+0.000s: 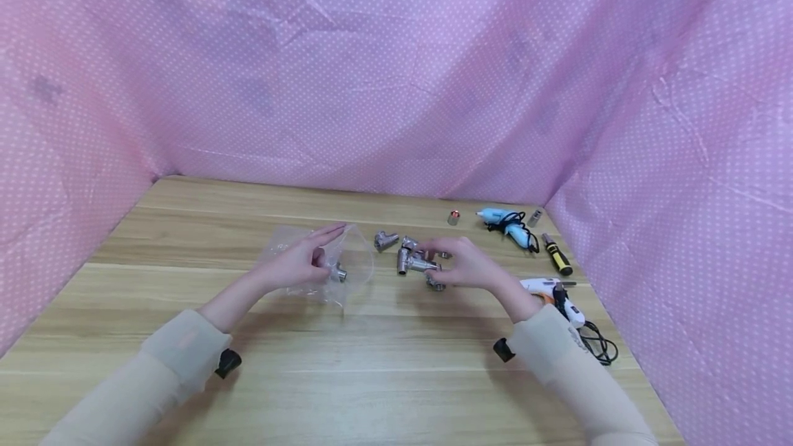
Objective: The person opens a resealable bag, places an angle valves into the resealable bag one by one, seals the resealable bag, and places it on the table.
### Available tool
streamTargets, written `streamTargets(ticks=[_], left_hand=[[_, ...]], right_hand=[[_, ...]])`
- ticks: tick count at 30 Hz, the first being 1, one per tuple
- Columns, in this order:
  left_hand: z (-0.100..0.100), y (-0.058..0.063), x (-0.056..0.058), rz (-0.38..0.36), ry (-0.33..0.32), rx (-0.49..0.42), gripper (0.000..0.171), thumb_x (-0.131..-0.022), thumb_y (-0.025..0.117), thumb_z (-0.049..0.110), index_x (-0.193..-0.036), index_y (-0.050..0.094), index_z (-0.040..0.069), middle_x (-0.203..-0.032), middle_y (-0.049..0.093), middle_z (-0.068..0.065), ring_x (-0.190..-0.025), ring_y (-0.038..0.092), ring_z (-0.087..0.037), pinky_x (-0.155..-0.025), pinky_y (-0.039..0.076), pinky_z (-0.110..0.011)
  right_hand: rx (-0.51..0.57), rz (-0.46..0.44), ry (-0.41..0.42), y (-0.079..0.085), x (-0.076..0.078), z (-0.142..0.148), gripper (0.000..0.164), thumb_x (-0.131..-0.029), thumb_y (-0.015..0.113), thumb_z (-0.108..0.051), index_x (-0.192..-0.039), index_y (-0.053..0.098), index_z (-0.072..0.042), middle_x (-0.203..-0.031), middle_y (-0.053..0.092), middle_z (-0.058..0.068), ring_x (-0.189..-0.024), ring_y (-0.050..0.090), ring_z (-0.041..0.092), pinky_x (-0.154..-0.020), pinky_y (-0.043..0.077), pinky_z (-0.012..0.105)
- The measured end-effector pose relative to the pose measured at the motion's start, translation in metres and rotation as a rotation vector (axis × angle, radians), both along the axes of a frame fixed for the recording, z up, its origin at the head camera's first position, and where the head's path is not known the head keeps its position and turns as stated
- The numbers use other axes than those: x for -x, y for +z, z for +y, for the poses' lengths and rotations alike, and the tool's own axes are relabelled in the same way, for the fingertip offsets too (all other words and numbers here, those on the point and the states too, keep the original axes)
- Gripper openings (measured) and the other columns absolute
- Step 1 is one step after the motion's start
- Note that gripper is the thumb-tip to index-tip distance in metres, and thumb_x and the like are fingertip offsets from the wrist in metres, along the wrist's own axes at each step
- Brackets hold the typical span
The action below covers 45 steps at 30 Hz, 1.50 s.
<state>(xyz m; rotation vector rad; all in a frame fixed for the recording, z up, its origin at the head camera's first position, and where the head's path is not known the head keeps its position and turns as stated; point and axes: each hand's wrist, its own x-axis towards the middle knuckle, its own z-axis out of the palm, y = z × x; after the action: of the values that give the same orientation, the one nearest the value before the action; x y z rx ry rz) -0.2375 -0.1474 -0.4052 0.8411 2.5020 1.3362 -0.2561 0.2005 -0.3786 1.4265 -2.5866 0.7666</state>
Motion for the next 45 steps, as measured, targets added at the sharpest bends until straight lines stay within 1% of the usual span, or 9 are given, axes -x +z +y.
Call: streamTargets(ticks=[8, 16, 21, 25, 30, 33, 36, 42, 45], left_hand=[[0.002, -0.002, 0.000, -0.023, 0.002, -0.003, 0.088, -0.077, 0.065, -0.001, -0.151, 0.022, 0.015, -0.155, 0.020, -0.011, -0.067, 0.055, -0.012, -0.057, 0.051, -0.024], [0.000, -0.003, -0.001, -0.066, 0.006, -0.022, 0.088, -0.079, 0.065, 0.002, -0.152, 0.020, 0.020, -0.156, 0.017, -0.009, -0.062, 0.055, -0.012, -0.053, 0.051, -0.026], [0.001, -0.005, -0.002, -0.047, 0.008, -0.013, 0.088, -0.079, 0.067, 0.002, -0.152, 0.021, 0.023, -0.154, 0.022, -0.007, -0.056, 0.045, -0.009, -0.048, 0.045, -0.023], [0.002, -0.006, -0.001, -0.031, -0.004, -0.030, 0.090, -0.078, 0.067, 0.000, -0.152, 0.020, 0.019, -0.151, 0.025, -0.011, -0.058, 0.047, -0.010, -0.049, 0.046, -0.023], [0.004, -0.004, 0.000, -0.010, 0.004, -0.042, 0.090, -0.077, 0.068, 0.000, -0.152, 0.021, 0.016, -0.124, 0.046, -0.019, -0.060, 0.048, -0.011, -0.051, 0.047, -0.023], [0.004, -0.002, 0.001, -0.007, 0.009, -0.048, 0.090, -0.077, 0.070, 0.001, -0.151, 0.021, 0.016, -0.134, 0.043, -0.017, -0.059, 0.047, -0.010, -0.051, 0.046, -0.022], [0.002, -0.001, 0.002, -0.013, 0.018, -0.044, 0.091, -0.077, 0.070, 0.001, -0.152, 0.020, 0.020, -0.147, 0.033, -0.011, -0.058, 0.046, -0.010, -0.052, 0.046, -0.022], [0.000, 0.000, 0.002, -0.061, 0.028, -0.062, 0.092, -0.078, 0.067, -0.004, -0.152, 0.018, 0.020, -0.128, 0.050, -0.015, -0.058, 0.047, -0.009, -0.053, 0.049, -0.024], [-0.002, 0.000, 0.002, -0.065, 0.032, -0.077, 0.092, -0.078, 0.066, -0.005, -0.152, 0.018, 0.018, -0.141, 0.040, -0.016, -0.057, 0.047, -0.008, -0.053, 0.050, -0.024]], right_hand=[[0.074, -0.038, 0.023, -0.002, 0.001, -0.050, 0.045, -0.077, 0.071, -0.012, -0.120, 0.063, -0.007, -0.094, 0.069, 0.002, -0.080, 0.065, 0.017, -0.069, 0.056, 0.037], [0.050, 0.038, -0.049, -0.021, 0.003, -0.090, 0.043, -0.075, 0.073, -0.017, -0.117, 0.065, -0.008, -0.103, 0.071, 0.004, -0.093, 0.067, 0.020, -0.083, 0.053, 0.027], [0.028, -0.026, -0.094, -0.033, 0.006, -0.106, 0.045, -0.077, 0.073, -0.017, -0.119, 0.063, -0.007, -0.105, 0.070, 0.003, -0.094, 0.066, 0.016, -0.086, 0.051, 0.026], [-0.012, -0.077, -0.115, -0.039, 0.010, -0.117, 0.046, -0.078, 0.072, -0.015, -0.122, 0.061, -0.008, -0.105, 0.069, 0.003, -0.091, 0.064, 0.011, -0.081, 0.052, 0.024], [-0.046, -0.085, -0.150, -0.043, 0.013, -0.124, 0.048, -0.077, 0.073, -0.013, -0.123, 0.060, -0.007, -0.105, 0.069, 0.004, -0.080, 0.063, 0.009, -0.064, 0.050, 0.015], [-0.051, -0.088, -0.169, -0.044, 0.014, -0.125, 0.049, -0.077, 0.074, -0.012, -0.123, 0.060, -0.007, -0.105, 0.069, 0.005, -0.077, 0.062, 0.009, -0.060, 0.048, 0.012], [-0.058, -0.081, -0.177, -0.044, 0.014, -0.124, 0.049, -0.078, 0.074, -0.014, -0.124, 0.060, -0.009, -0.110, 0.068, 0.003, -0.084, 0.063, 0.011, -0.069, 0.049, 0.015], [-0.007, -0.063, -0.158, -0.035, 0.012, -0.119, 0.048, -0.079, 0.073, -0.014, -0.124, 0.060, -0.011, -0.121, 0.064, 0.002, -0.110, 0.060, 0.018, -0.096, 0.046, 0.031], [0.039, -0.050, -0.123, -0.027, 0.011, -0.110, 0.047, -0.079, 0.074, -0.013, -0.124, 0.060, -0.009, -0.124, 0.062, 0.003, -0.116, 0.056, 0.019, -0.102, 0.042, 0.034]])
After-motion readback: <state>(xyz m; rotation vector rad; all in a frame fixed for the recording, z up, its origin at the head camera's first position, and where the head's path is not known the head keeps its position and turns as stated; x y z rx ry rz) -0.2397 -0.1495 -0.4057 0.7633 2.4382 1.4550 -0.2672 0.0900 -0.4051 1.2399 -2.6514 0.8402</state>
